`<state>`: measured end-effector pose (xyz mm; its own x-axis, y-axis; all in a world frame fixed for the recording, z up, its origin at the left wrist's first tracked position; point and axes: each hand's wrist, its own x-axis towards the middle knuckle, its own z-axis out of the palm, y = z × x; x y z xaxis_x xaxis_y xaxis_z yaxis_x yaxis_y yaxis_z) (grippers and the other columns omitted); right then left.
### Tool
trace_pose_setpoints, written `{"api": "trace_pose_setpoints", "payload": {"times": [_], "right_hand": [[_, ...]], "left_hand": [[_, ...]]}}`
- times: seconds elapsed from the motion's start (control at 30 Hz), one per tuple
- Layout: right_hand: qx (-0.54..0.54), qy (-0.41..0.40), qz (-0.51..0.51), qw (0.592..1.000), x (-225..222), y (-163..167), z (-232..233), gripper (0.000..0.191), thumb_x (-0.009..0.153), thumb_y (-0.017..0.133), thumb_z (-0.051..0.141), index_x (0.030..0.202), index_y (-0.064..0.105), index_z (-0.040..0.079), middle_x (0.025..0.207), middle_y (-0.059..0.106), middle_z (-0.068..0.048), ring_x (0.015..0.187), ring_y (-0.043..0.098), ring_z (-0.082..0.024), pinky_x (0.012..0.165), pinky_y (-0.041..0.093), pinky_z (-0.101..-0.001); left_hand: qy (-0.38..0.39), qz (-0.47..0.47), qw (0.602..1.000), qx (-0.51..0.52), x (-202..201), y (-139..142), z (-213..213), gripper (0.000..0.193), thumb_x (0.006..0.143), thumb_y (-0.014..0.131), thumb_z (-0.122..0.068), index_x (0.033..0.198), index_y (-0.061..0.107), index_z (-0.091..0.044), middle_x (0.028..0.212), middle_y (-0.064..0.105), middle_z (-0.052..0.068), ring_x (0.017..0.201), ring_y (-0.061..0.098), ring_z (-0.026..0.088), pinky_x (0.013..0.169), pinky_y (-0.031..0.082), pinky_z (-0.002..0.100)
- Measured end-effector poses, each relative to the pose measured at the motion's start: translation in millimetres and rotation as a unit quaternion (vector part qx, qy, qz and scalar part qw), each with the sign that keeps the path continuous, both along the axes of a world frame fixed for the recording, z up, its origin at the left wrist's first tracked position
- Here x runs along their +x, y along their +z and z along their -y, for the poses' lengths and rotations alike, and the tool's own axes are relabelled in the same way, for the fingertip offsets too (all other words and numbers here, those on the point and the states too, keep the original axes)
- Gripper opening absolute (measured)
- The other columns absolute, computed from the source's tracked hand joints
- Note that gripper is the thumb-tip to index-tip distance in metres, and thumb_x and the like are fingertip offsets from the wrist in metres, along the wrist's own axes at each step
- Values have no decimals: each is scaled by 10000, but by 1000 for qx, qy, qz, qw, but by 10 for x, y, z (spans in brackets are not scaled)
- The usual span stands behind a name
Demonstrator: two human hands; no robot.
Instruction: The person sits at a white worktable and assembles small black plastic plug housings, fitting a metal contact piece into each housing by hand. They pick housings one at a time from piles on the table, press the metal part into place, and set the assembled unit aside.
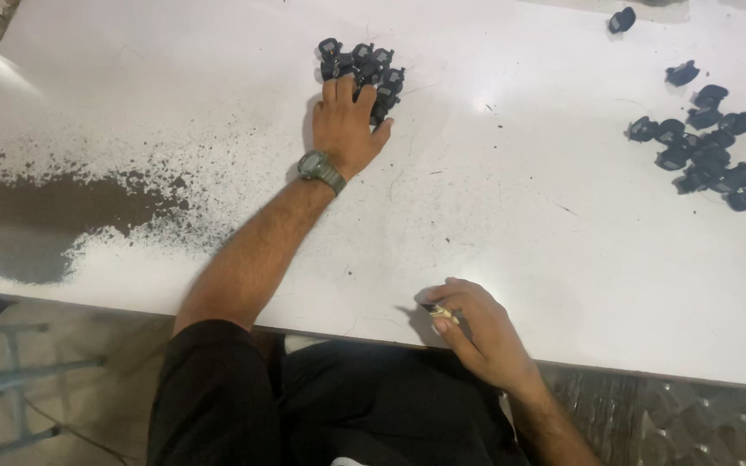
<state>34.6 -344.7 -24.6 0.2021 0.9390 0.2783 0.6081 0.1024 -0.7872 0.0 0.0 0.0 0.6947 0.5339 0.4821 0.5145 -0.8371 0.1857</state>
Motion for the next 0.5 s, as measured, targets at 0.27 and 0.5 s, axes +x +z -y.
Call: {"api": "trace_pose_setpoints", "payload": {"times": [0.27,0.5], "right_hand": [[22,-50,23,998,4,-87,56,153,1024,581,216,1008,614,68,1158,747,-128,1151,687,-279,974,546,-442],[129,-199,-158,958,30,-208,93,195,1072,526,234,1139,580,59,1097,717,-106,916,653,-143,807,553,-321]], "left_hand": [[-165,-105,980,24,-610,-57,852,407,851,674,-338,1144,604,-64,1198,514,163,1113,487,269,834,512,412],[-330,-121,936,-5,-926,-92,1511,203,857,606,-150,1051,570,-103,1159,530,118,1070,499,232,800,476,386]]}}
